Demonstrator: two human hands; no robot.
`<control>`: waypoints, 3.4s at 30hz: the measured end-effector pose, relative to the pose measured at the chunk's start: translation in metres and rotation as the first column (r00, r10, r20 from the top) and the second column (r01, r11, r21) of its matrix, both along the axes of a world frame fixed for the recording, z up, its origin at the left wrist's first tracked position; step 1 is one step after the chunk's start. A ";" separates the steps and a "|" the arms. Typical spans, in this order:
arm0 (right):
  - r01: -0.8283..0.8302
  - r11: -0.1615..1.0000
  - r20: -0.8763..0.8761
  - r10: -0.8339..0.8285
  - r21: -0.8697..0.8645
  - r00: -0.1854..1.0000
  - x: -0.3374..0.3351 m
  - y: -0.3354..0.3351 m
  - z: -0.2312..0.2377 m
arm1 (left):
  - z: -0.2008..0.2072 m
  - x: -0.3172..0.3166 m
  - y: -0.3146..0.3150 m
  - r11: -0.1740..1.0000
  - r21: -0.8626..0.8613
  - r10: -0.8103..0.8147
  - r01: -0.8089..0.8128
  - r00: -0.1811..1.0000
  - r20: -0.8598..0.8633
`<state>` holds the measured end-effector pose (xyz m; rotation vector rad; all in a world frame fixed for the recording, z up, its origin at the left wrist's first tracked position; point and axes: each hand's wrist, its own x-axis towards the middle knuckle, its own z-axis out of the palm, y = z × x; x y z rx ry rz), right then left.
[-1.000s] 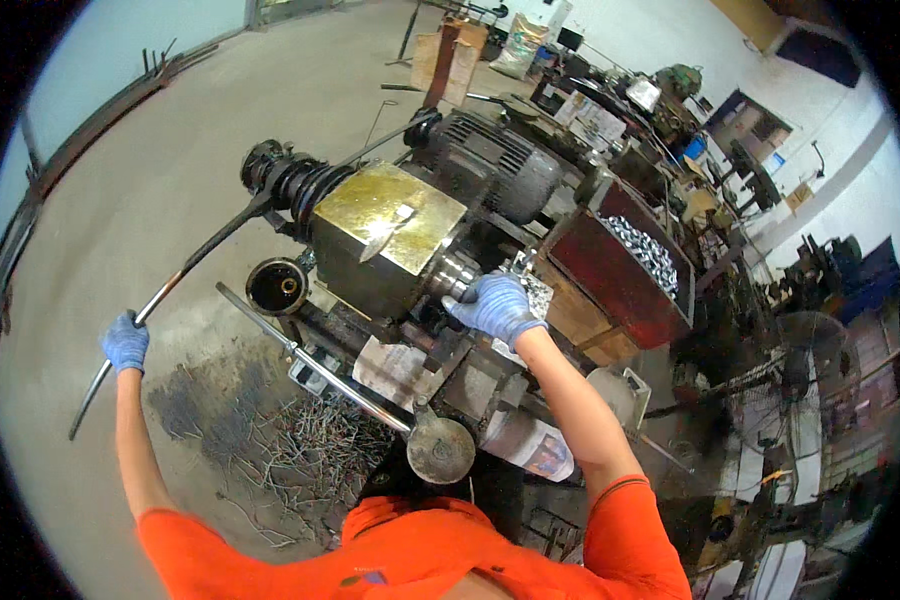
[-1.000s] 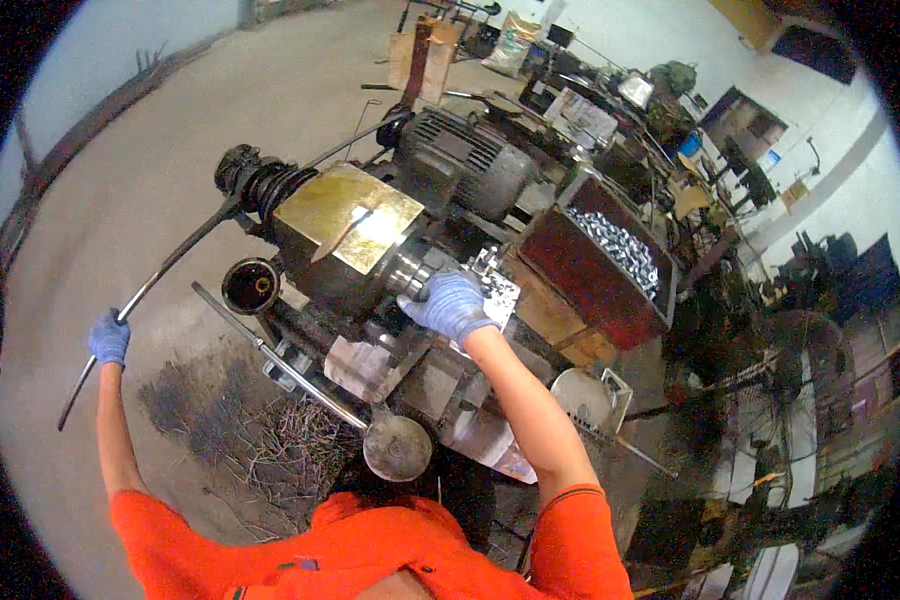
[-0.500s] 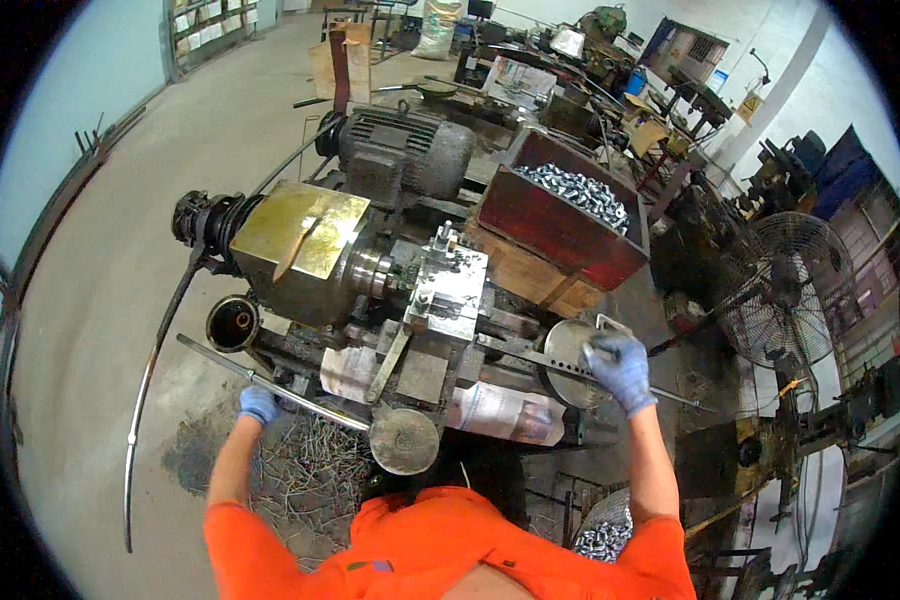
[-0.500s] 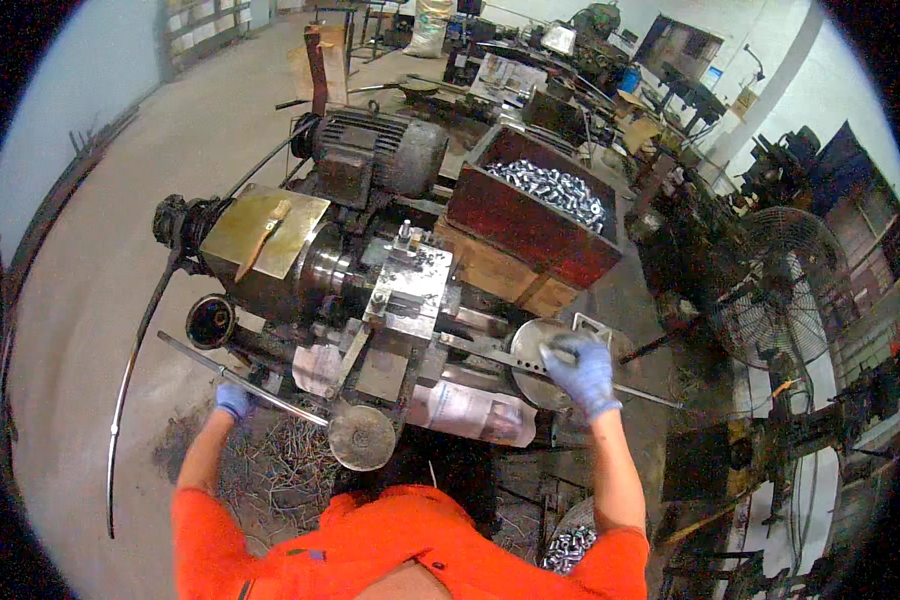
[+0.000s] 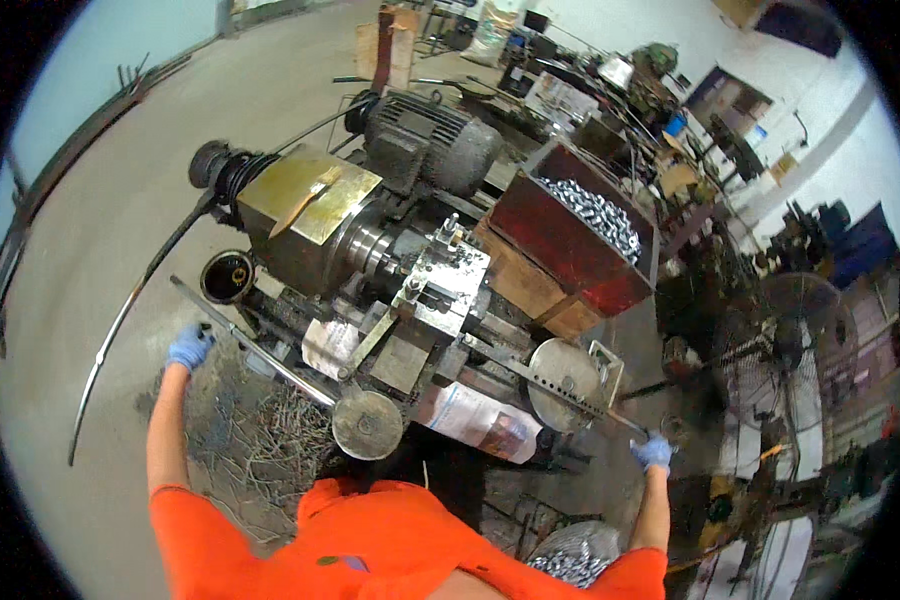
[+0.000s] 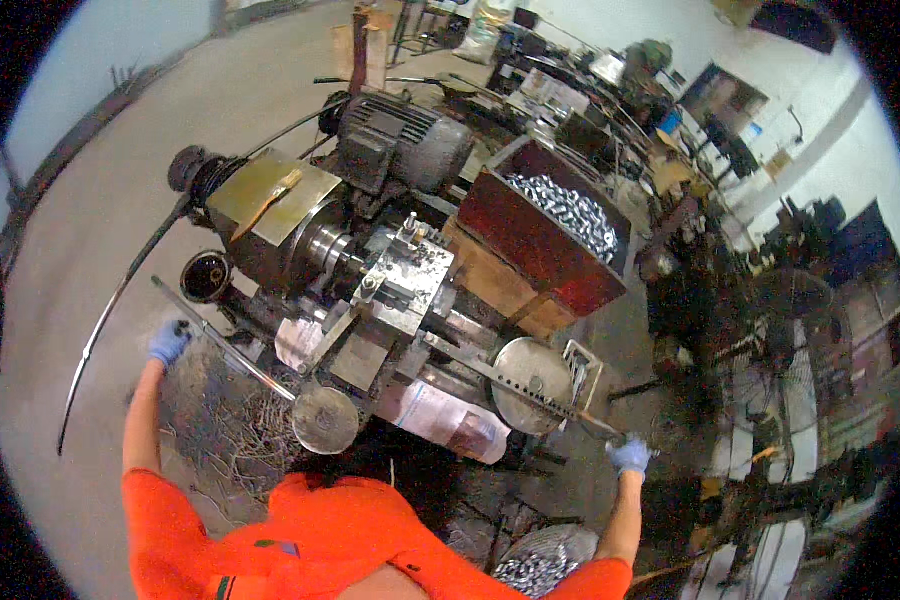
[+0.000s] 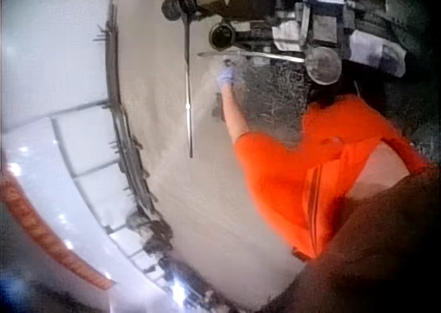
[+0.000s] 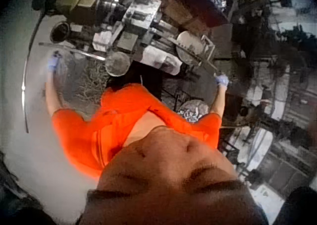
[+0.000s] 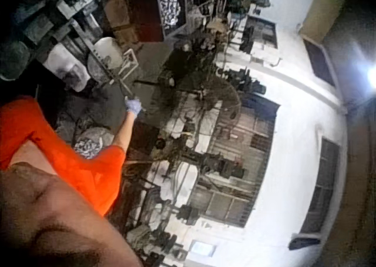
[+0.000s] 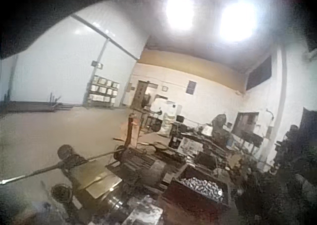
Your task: The person picks up metal components from a tray and inserts them into a lathe machine, then pulls a lever and uses their hand to turn the chuck, repeating this process for several parts.
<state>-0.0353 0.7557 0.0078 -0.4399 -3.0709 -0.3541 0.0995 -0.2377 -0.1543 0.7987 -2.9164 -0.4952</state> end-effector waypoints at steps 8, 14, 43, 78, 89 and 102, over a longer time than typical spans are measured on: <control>0.204 0.979 -0.022 -0.204 0.003 0.979 0.005 0.020 -0.033 | 0.078 -0.036 0.078 0.580 0.788 0.629 -0.210 0.730 -0.269; 0.196 0.975 -0.119 -0.207 -0.101 0.971 0.096 -0.026 -0.037 | 0.048 -0.078 0.101 0.482 0.822 0.787 -0.302 0.562 -0.255; 0.726 0.684 0.082 -0.721 -0.074 0.688 0.305 0.000 -0.054 | 0.074 -0.077 0.124 0.561 0.776 0.776 -0.289 0.510 -0.371; 0.766 0.643 0.165 -0.755 -0.010 0.635 0.312 -0.009 -0.063 | 0.052 -0.079 0.110 0.531 0.817 0.788 -0.226 0.487 -0.378; 0.763 0.646 0.163 -0.750 -0.025 0.640 0.316 -0.007 -0.067 | 0.026 -0.080 0.092 0.472 0.868 0.794 -0.157 0.504 -0.340; 0.685 0.727 0.057 -0.682 -0.051 0.729 0.319 -0.035 -0.057 | 0.055 -0.083 0.112 0.474 0.875 0.826 -0.094 0.392 -0.405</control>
